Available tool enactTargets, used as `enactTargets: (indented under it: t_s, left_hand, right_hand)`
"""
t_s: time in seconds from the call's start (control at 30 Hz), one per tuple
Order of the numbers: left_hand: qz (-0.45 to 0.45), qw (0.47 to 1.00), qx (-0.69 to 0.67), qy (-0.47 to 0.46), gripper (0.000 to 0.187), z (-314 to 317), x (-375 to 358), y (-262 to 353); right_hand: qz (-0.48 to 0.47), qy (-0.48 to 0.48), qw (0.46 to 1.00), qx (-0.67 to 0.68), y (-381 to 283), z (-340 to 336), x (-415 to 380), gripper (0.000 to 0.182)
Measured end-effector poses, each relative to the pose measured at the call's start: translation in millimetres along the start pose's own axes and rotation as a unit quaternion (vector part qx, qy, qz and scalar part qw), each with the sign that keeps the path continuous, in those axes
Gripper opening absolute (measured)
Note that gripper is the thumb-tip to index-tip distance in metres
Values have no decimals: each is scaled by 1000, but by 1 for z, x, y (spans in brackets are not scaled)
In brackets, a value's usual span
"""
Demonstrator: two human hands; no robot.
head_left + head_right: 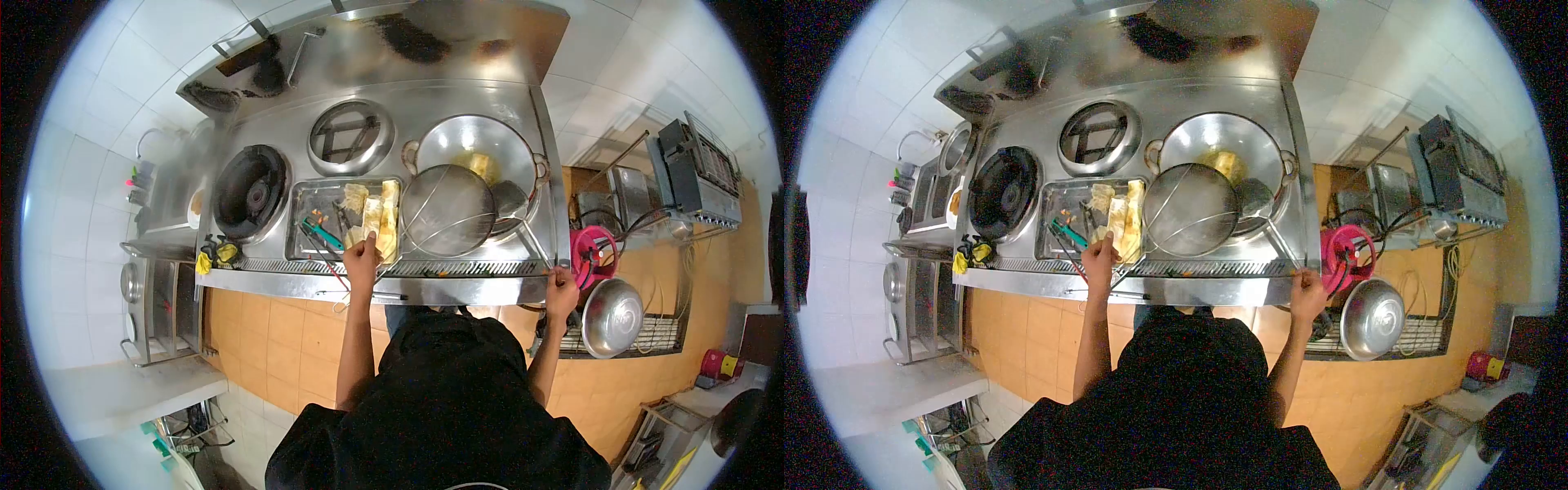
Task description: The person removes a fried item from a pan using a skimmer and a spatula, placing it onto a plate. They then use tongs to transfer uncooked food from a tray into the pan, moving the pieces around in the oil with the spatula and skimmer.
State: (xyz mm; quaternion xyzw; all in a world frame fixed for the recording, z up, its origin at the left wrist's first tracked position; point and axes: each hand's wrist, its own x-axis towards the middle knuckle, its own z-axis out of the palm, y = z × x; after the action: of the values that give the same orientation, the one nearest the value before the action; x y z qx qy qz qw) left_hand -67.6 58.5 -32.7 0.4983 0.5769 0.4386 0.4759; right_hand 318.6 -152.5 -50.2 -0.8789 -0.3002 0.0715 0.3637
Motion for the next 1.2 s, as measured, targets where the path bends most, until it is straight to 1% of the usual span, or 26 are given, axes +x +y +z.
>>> enactTargets:
  t_s: [0.03, 0.07, 0.1, 0.17, 0.23, 0.3, 0.37, 0.43, 0.47, 0.53, 0.57, 0.63, 0.67, 0.7, 0.77, 0.8, 0.83, 0.9, 0.93, 0.97, 1.0, 1.07, 1.1, 1.13, 1.17, 1.2]
  left_hand:
    - [-38, 999, 6, 12, 25, -2, -1, -3]
    - [12, 998, -38, 49, 35, 9, -7, 9]
    - [11, 998, -37, 50, 35, 3, -7, 5]
    - [-57, 996, 72, 11, 29, -8, -3, -1]
    - [-69, 997, 36, 19, 29, -4, -6, -4]
    - [-13, 999, -48, -1, 25, 6, -14, 5]
    - [-17, 999, -33, -13, 22, 2, -9, -10]
    - [-87, 993, 52, -54, 22, -7, 0, -32]
    - [-88, 993, 52, -55, 22, -2, -4, -24]
    - [-18, 998, -63, 19, 32, 14, -16, 5]
    - [-18, 998, -63, 19, 32, 11, -14, 0]
    - [-43, 998, 41, -34, 33, 0, -5, -16]
    - [-73, 994, 70, -31, 31, -1, -3, -10]
    - [-72, 994, 70, -32, 31, 3, -4, -6]
    - [2, 998, -56, -21, 29, 12, -9, 2]
    - [2, 997, -70, -31, 28, 12, -6, -6]
    - [3, 997, -71, -31, 28, 8, -3, -11]
    - [-72, 995, 46, -53, 26, 3, 2, 0]
    - [-33, 999, -31, -13, 23, 14, -8, 13]
    - [-32, 999, -31, -13, 23, 14, -7, 12]
    - [-21, 999, 12, -33, 25, 12, -6, 11]
    - [-9, 997, 56, -53, 26, 15, -5, 10]
    - [9, 999, -3, -35, 26, 23, -6, 11]
    - [25, 998, -61, -15, 26, 26, -7, 11]
    - [25, 998, -61, -14, 26, 20, -6, 7]
    - [-19, 999, -5, -40, 23, 11, -3, 2]
  right_hand:
    - [1, -3, 1000, -7, -1, 0, 0, 20]
    - [3, -6, 1000, -13, -1, 1, -1, 20]
    - [3, -9, 1000, -14, -2, 2, -2, 20]
    - [10, -23, 998, -54, -3, 7, -1, 19]
    - [-14, 2, 1000, -13, -3, 13, -1, 18]
    - [-41, 24, 998, 30, -4, 13, -3, 17]
    - [18, -37, 996, -75, -5, 10, -1, 16]
    - [4, -26, 999, -38, -7, 9, -2, 15]
    - [-9, -15, 1000, -2, -8, 8, -3, 15]
    - [-5, -14, 1000, -13, -10, 5, -5, 15]
    - [-2, -14, 1000, -23, -10, 4, -5, 15]
    - [10, -26, 999, -39, -8, 5, -2, 15]
    - [24, -37, 998, -54, -6, 6, 0, 15]
    - [24, -35, 998, -54, -4, 8, 1, 15]
    - [-45, 15, 999, 3, -1, 11, 1, 17]
    - [-45, 16, 999, 3, 0, 11, 2, 17]
    - [-11, -7, 999, -43, 1, 11, 4, 18]
    - [23, -25, 996, -87, -3, 10, 7, 18]
    - [-12, 5, 999, -36, -7, 10, 5, 20]
    - [-48, 35, 998, 14, -9, 9, 5, 22]
    - [-48, 36, 998, 14, -6, 9, 6, 22]
    - [11, -37, 994, -100, -2, 6, 8, 20]
    - [12, -35, 994, -100, -2, 6, 8, 20]
    - [-16, 2, 998, -67, -3, 7, 7, 21]
    - [-44, 38, 998, -34, -4, 7, 7, 22]
    - [-45, 37, 998, -34, -1, 6, 8, 22]
